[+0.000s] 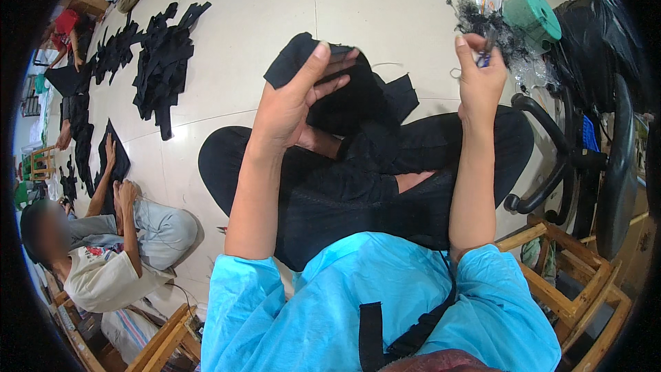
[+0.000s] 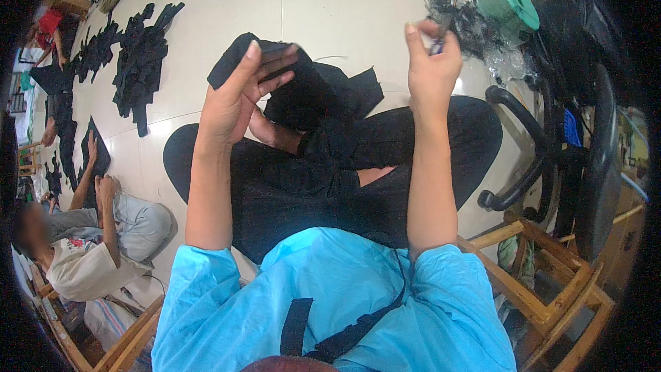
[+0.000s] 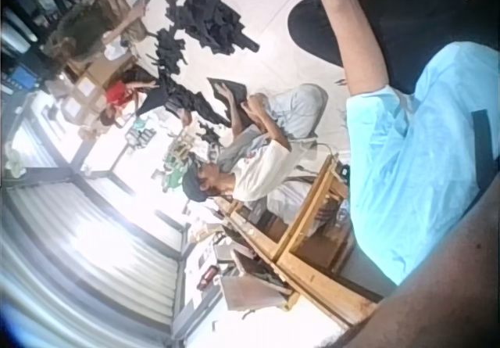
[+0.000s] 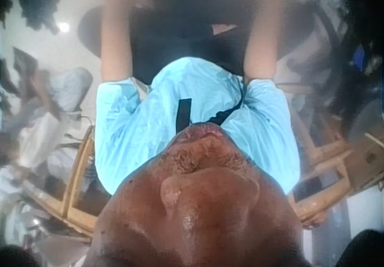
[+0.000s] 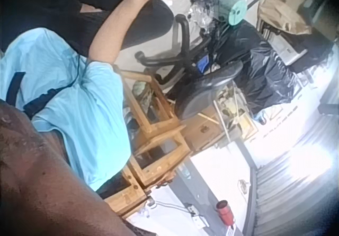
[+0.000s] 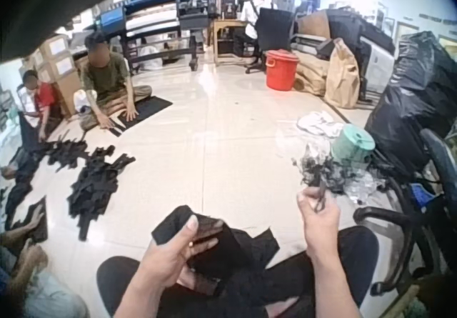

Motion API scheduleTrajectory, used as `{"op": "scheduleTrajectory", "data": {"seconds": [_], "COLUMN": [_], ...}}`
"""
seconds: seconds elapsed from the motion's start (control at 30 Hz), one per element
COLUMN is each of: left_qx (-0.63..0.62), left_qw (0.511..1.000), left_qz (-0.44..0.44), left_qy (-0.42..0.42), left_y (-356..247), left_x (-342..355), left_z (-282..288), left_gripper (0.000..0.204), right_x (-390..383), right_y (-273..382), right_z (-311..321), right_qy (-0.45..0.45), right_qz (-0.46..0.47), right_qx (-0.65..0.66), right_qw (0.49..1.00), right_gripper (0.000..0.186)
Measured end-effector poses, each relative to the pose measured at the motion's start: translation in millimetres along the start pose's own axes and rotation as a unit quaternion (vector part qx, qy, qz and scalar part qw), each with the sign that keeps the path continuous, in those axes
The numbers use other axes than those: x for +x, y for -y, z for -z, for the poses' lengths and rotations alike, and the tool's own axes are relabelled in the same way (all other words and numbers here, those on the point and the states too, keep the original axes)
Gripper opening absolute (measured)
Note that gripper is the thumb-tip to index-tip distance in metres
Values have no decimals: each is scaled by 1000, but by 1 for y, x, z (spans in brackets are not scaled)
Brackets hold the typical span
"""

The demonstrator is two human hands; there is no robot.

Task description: The person sits on the floor and uses scissors to trim the edges of a black fabric piece. They repeatedly fold and cut the material, discarding small trimmings onto the floor. Other workers are visible in the background performing similar tasks.

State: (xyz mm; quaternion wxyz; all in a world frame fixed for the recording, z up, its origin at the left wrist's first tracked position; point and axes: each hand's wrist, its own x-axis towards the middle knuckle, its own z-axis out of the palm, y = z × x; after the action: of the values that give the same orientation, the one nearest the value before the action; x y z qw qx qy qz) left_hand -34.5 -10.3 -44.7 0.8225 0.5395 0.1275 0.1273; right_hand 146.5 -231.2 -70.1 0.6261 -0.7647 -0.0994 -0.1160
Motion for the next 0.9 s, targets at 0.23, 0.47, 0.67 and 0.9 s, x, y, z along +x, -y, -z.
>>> {"op": "scheduleTrajectory", "data": {"seconds": [0.23, 0.47, 0.67, 0.9], "left_qx": [-106, -121, -78, 209], "left_qw": [991, 989, 995, 975], "left_qz": [46, 76, 59, -46], "left_qy": [64, 40, 22, -65], "left_y": [7, 10, 8, 10], "left_x": [0, -1, -2, 4], "left_z": [-7, -15, -17, -2], "left_gripper": [57, 50, 47, 40], "right_x": [-67, -79, -41, 135], "right_y": [54, 34, 24, -17], "right_z": [-31, -55, -30, 138], "right_qy": [264, 175, 150, -61], "right_qz": [73, 35, 98, 82], "right_qx": [29, 36, -68, -566], "right_qw": [961, 983, 981, 818], "right_gripper": [35, 15, 11, 37]}}
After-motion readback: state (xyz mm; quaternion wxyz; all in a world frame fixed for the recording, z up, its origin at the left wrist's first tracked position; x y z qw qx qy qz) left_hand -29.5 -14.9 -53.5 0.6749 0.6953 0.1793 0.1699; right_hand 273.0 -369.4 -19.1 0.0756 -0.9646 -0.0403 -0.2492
